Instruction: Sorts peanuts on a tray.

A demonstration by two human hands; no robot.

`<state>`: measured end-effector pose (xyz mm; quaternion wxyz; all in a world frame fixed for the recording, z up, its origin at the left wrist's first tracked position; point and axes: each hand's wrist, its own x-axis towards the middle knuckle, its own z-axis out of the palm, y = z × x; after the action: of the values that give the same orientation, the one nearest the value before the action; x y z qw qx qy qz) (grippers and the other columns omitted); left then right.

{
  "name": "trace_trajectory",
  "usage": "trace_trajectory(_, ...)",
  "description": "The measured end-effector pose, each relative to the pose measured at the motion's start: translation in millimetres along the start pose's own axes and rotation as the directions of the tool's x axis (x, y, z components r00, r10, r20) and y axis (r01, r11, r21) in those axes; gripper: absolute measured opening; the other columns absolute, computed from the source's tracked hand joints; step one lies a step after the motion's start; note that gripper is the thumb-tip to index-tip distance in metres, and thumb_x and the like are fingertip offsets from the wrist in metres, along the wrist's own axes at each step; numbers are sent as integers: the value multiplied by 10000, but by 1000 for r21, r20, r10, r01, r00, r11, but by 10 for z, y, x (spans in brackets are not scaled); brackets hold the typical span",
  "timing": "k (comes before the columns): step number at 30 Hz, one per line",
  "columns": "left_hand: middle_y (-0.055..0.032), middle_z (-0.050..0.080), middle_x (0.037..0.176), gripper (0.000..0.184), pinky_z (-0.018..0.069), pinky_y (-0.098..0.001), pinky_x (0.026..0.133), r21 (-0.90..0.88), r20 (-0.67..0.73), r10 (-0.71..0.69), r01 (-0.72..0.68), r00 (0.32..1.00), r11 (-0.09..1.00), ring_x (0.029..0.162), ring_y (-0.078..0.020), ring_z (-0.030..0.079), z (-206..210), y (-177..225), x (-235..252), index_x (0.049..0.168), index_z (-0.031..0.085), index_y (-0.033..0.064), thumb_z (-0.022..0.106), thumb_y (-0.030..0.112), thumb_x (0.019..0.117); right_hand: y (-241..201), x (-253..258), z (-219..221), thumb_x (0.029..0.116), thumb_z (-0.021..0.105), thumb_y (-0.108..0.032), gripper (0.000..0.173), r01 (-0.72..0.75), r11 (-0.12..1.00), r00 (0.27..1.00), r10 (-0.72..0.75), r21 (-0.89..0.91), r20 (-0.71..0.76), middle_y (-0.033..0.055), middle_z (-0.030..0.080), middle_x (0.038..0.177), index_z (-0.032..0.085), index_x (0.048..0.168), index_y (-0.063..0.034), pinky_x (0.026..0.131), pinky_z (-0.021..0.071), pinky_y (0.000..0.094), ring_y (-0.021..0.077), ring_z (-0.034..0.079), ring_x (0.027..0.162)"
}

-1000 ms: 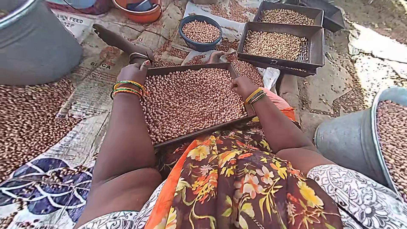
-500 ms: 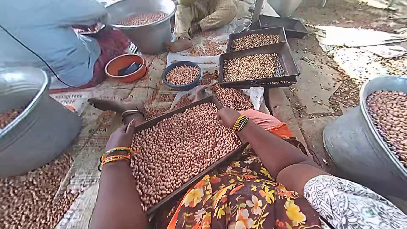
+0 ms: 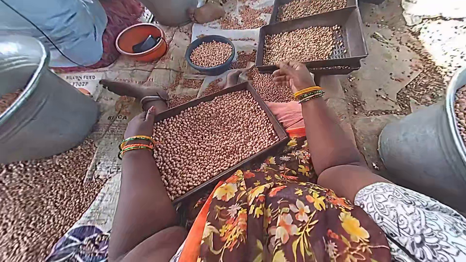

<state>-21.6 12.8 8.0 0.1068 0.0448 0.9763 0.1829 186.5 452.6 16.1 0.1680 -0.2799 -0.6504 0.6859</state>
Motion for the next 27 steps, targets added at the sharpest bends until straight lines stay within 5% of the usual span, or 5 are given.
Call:
trace_trajectory(4,-366,605,1319,768,351,-770,1049,-28,8,-14,14,1000,999,1303,-540,543,-1,-12,15,1299,641,-41,284,608,1093,11,-295,483,1032,652,-229,296,95,579,809,429,-810,401,192,717,948,662,1163,35,745,619,441,274,727,757)
trace_trajectory(9,-346,617,1317,767,362,-766,1047,-21,7,-5,5,1000,1000,1302,-526,551,2,-23,39,1301,651,-16,286,623,1086,164,-762,1028,854,852,-327,656,548,68,595,669,-834,446,276,665,1139,578,1293,77,920,517,636,440,669,1071)
trace_trajectory(17,-359,613,1308,744,361,-769,1039,1,6,21,-21,1000,1000,1306,-541,538,-12,13,10,1283,656,-28,298,596,1095,396,-984,1445,958,717,-67,422,445,789,510,166,-424,844,227,658,1207,577,1348,13,810,615,453,296,716,946)
trace_trajectory(21,-324,621,1308,604,315,-645,1166,43,-116,205,-201,972,979,1361,-488,494,-5,64,25,1210,677,-63,398,464,1114,461,-533,1431,987,611,-37,176,595,591,686,-21,-545,727,171,722,1086,746,1092,4,973,525,440,275,684,1043)
trace_trajectory(27,-246,698,1183,274,482,-588,1052,35,-8,600,-599,800,800,1159,-411,660,178,383,-119,1112,715,-39,609,207,1053,725,-490,1679,1020,619,-192,218,606,308,750,89,-734,656,180,671,1229,730,1164,-71,874,563,590,380,684,1080)
